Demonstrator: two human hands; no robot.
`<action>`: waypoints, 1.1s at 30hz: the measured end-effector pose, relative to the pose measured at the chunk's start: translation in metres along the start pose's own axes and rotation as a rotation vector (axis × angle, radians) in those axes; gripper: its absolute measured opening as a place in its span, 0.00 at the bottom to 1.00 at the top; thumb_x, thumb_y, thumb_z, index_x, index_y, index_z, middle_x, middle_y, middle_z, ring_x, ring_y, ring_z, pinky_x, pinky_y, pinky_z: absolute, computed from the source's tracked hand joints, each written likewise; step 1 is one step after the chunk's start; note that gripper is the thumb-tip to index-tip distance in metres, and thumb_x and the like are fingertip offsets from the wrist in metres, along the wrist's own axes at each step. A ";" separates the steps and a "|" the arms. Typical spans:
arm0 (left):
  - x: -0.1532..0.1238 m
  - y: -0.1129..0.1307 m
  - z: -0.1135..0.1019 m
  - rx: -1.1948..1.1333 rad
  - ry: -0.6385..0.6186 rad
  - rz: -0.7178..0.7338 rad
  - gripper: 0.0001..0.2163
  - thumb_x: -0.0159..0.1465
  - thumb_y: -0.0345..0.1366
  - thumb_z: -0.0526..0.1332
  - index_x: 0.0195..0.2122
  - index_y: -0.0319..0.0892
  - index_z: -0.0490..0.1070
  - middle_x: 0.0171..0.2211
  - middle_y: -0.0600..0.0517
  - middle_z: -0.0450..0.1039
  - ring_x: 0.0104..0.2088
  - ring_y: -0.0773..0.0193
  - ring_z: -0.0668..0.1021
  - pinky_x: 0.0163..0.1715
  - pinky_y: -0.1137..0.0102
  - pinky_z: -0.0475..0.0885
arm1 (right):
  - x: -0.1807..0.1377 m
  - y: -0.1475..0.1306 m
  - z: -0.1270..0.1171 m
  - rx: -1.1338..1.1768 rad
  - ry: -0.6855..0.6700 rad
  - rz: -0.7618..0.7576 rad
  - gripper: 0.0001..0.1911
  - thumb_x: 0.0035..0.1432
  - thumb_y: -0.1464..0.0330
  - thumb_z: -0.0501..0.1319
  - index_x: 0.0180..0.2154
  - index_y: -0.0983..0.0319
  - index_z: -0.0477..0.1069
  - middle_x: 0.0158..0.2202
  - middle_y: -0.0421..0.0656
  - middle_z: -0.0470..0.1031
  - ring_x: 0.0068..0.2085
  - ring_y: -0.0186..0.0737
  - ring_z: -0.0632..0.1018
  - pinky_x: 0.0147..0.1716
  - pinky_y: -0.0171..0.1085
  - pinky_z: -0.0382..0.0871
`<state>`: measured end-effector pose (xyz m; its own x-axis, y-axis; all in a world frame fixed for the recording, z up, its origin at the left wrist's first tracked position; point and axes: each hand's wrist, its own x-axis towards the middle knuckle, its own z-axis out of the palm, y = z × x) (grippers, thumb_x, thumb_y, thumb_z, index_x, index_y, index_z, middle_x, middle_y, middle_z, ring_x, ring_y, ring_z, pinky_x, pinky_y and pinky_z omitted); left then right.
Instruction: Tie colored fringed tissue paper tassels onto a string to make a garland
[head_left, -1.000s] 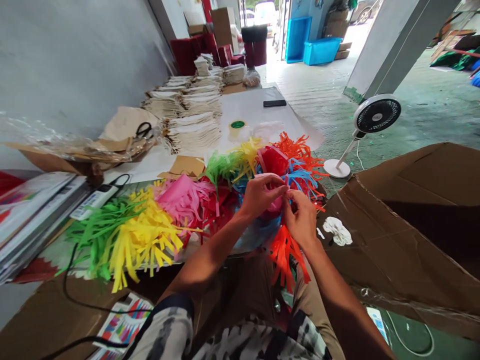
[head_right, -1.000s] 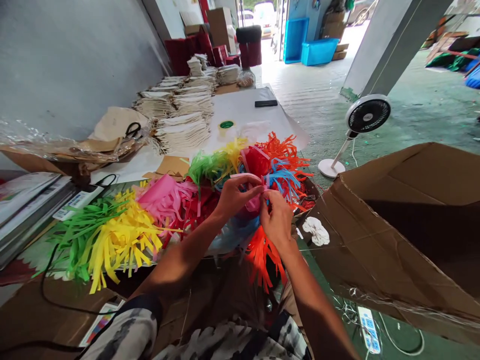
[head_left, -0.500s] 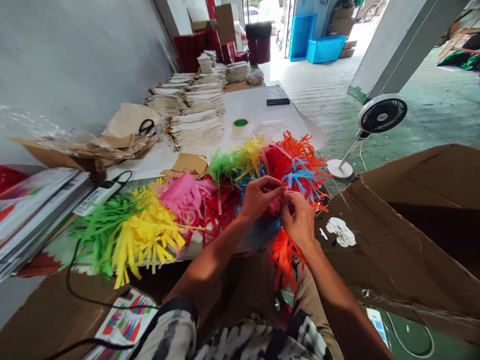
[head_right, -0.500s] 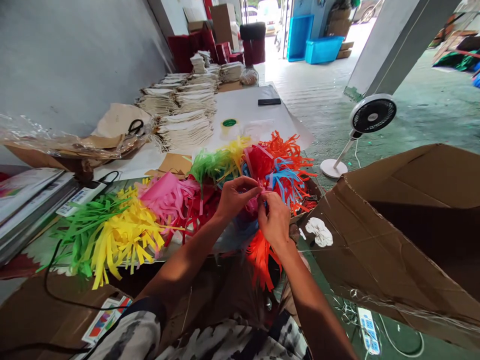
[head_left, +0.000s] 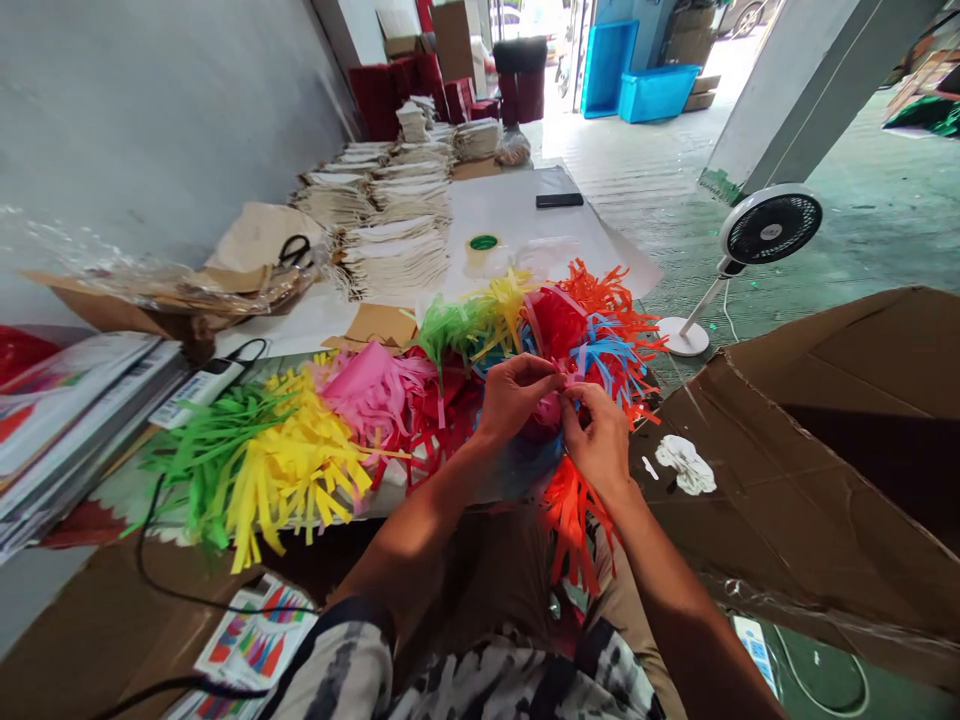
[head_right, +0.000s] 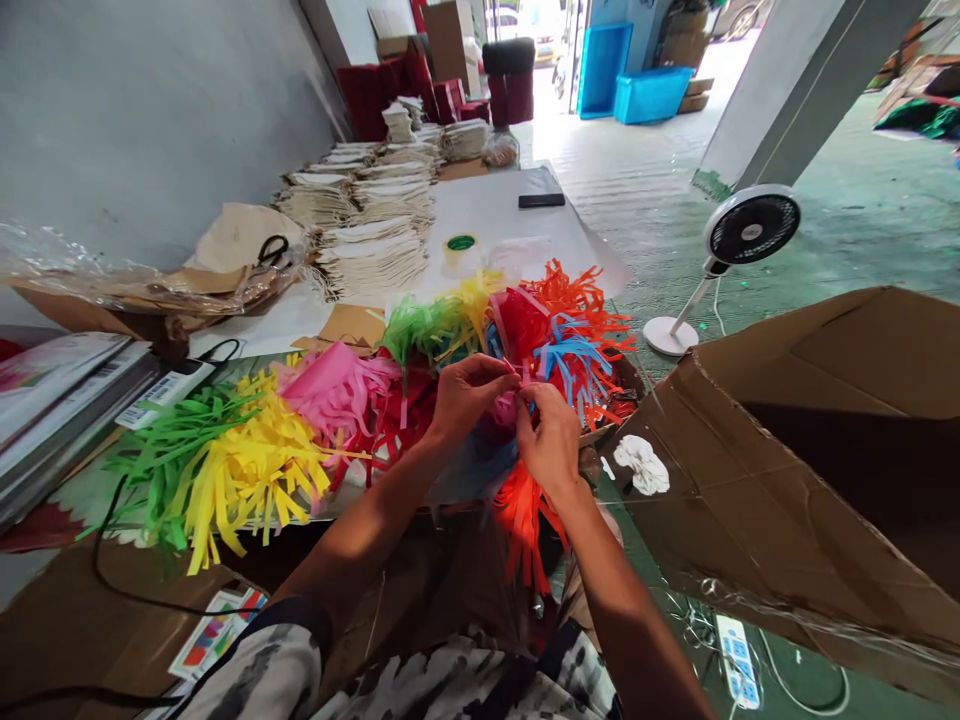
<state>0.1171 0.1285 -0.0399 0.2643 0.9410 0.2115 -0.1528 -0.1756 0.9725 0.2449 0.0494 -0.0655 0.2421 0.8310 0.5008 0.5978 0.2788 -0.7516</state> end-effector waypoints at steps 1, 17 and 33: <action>-0.001 0.000 -0.001 0.005 0.013 -0.001 0.16 0.51 0.46 0.79 0.30 0.40 0.80 0.29 0.51 0.82 0.31 0.64 0.82 0.35 0.69 0.77 | 0.000 -0.001 0.001 -0.009 -0.002 -0.002 0.07 0.70 0.66 0.58 0.40 0.58 0.74 0.43 0.45 0.80 0.41 0.43 0.79 0.40 0.41 0.70; -0.010 -0.003 -0.012 0.103 -0.009 0.050 0.07 0.60 0.38 0.70 0.33 0.41 0.78 0.32 0.52 0.80 0.33 0.65 0.81 0.39 0.70 0.74 | -0.004 0.003 0.009 0.047 0.000 0.043 0.09 0.70 0.64 0.58 0.37 0.58 0.73 0.39 0.44 0.79 0.38 0.43 0.78 0.40 0.41 0.70; -0.006 -0.006 -0.011 -0.010 -0.041 0.055 0.04 0.54 0.34 0.66 0.30 0.42 0.73 0.31 0.55 0.74 0.35 0.66 0.74 0.39 0.71 0.69 | -0.004 0.009 0.011 0.257 -0.031 0.229 0.14 0.67 0.56 0.62 0.39 0.59 0.77 0.35 0.41 0.78 0.29 0.37 0.69 0.31 0.37 0.61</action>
<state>0.1056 0.1268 -0.0486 0.2940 0.9173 0.2684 -0.1779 -0.2234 0.9584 0.2409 0.0537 -0.0785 0.3219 0.8993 0.2962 0.3173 0.1923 -0.9286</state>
